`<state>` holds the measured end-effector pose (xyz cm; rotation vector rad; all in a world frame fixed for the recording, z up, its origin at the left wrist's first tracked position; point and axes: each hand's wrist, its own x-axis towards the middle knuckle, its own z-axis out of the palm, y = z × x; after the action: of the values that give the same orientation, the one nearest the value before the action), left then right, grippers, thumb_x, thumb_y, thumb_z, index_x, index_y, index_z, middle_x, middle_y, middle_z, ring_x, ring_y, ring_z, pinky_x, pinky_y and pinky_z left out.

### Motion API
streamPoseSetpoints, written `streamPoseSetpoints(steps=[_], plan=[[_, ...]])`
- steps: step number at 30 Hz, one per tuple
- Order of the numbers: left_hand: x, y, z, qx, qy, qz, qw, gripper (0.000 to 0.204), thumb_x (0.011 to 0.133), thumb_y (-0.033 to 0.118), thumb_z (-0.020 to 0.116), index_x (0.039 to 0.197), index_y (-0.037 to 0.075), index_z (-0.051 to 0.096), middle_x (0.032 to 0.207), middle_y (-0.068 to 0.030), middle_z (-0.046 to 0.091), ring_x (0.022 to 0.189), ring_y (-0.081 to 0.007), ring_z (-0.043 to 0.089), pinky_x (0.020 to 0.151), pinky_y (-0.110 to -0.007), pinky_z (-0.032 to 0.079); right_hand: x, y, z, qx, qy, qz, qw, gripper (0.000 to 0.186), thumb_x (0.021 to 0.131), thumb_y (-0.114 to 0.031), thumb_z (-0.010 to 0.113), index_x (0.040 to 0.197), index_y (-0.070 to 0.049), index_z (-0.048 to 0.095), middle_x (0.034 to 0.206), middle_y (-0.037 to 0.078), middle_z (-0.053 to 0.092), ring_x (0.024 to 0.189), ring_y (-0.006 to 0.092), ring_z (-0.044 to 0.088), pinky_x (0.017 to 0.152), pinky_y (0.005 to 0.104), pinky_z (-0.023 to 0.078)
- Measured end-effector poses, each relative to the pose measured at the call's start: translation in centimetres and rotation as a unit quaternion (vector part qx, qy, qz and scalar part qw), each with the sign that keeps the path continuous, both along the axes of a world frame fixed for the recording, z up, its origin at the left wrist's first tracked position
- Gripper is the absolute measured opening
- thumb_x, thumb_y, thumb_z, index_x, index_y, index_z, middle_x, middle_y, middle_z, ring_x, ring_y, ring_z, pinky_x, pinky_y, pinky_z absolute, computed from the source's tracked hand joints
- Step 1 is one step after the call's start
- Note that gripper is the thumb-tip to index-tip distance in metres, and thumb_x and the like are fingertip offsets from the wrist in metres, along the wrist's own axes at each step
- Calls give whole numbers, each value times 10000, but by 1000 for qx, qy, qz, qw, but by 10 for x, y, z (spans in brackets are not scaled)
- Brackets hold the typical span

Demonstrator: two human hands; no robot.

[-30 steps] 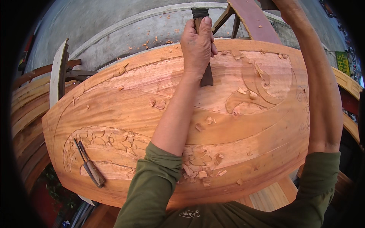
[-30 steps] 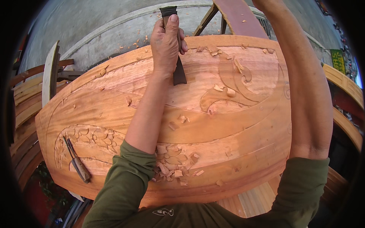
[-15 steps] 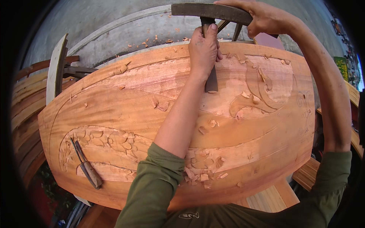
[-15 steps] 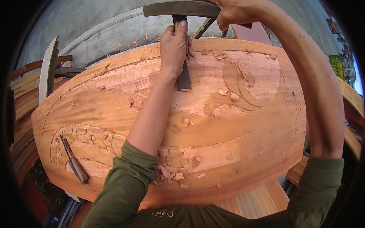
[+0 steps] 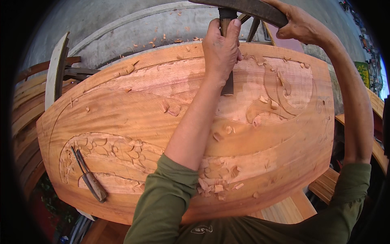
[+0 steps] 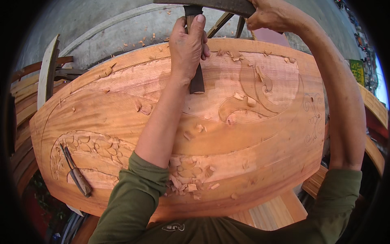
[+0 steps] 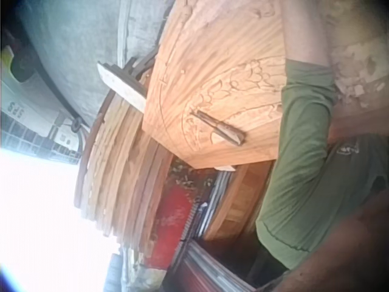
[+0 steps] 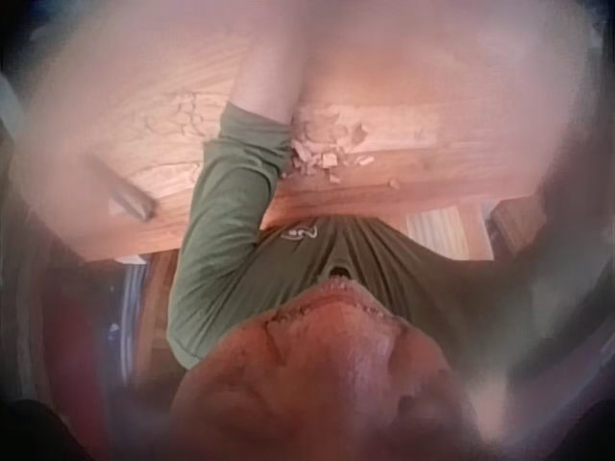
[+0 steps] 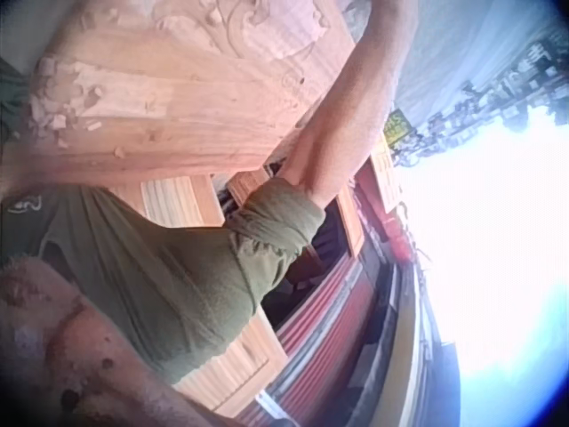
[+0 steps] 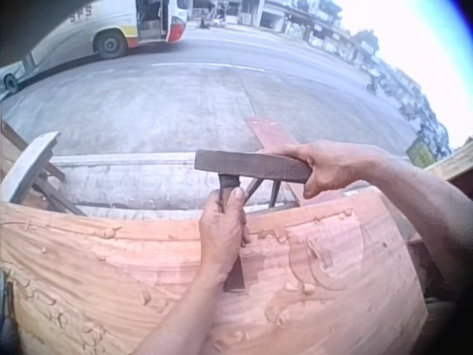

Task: The person carves decorative patterns into a large wooden board using a chisel and a wooden mallet.

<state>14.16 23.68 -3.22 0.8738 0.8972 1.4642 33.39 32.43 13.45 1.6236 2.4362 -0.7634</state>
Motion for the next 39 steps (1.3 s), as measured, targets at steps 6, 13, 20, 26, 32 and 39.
streamPoseSetpoints(steps=[6, 13, 20, 26, 32, 39], plan=[[5, -2, -8, -38, 7, -6, 999, 438, 1077, 489, 672, 1051, 63, 577, 708, -8, 601, 470, -86, 576, 402, -234, 411, -8, 7, 10, 140, 245, -255, 925, 916, 789, -84, 783, 1637, -91, 435, 751, 42, 637, 594, 102, 603, 514, 320, 498], [-1, 0, -8, -57, 25, -9, 998, 449, 1079, 514, 656, 1031, 75, 573, 720, -6, 606, 474, -89, 580, 409, -231, 417, -31, 25, 33, -132, -73, 20, 988, 991, 738, -31, 773, 1658, -197, 444, 1121, 71, 712, 792, 130, 654, 678, 296, 541], [5, -5, -10, -74, -3, -16, 997, 480, 1068, 533, 665, 1035, 64, 573, 714, -6, 596, 472, -88, 573, 405, -236, 413, -20, 19, -23, 64, 257, -199, 944, 999, 773, -79, 772, 1683, -132, 364, 1009, 80, 664, 734, 149, 639, 647, 333, 548], [2, -11, -17, -88, 17, -8, 996, 479, 1076, 522, 658, 1037, 53, 566, 703, -9, 591, 463, -90, 567, 395, -239, 401, -28, 15, 21, 12, 36, -46, 998, 945, 774, -87, 818, 1645, -136, 453, 1252, 99, 710, 1014, 191, 679, 787, 338, 577], [4, -10, -9, -79, 12, -15, 997, 468, 1085, 512, 646, 1038, 54, 563, 707, -11, 592, 465, -91, 568, 398, -239, 407, -23, 27, -17, -77, 111, -40, 990, 995, 773, 15, 732, 1685, -122, 360, 1054, 96, 689, 849, 177, 670, 733, 341, 560], [-2, -12, -14, -100, 38, 1, 994, 459, 1085, 507, 648, 1027, 58, 570, 715, -14, 599, 460, -93, 574, 399, -234, 423, -35, 32, 1, -14, 111, -116, 987, 979, 746, 2, 766, 1653, -113, 415, 1211, 96, 698, 973, 184, 671, 774, 353, 576]])
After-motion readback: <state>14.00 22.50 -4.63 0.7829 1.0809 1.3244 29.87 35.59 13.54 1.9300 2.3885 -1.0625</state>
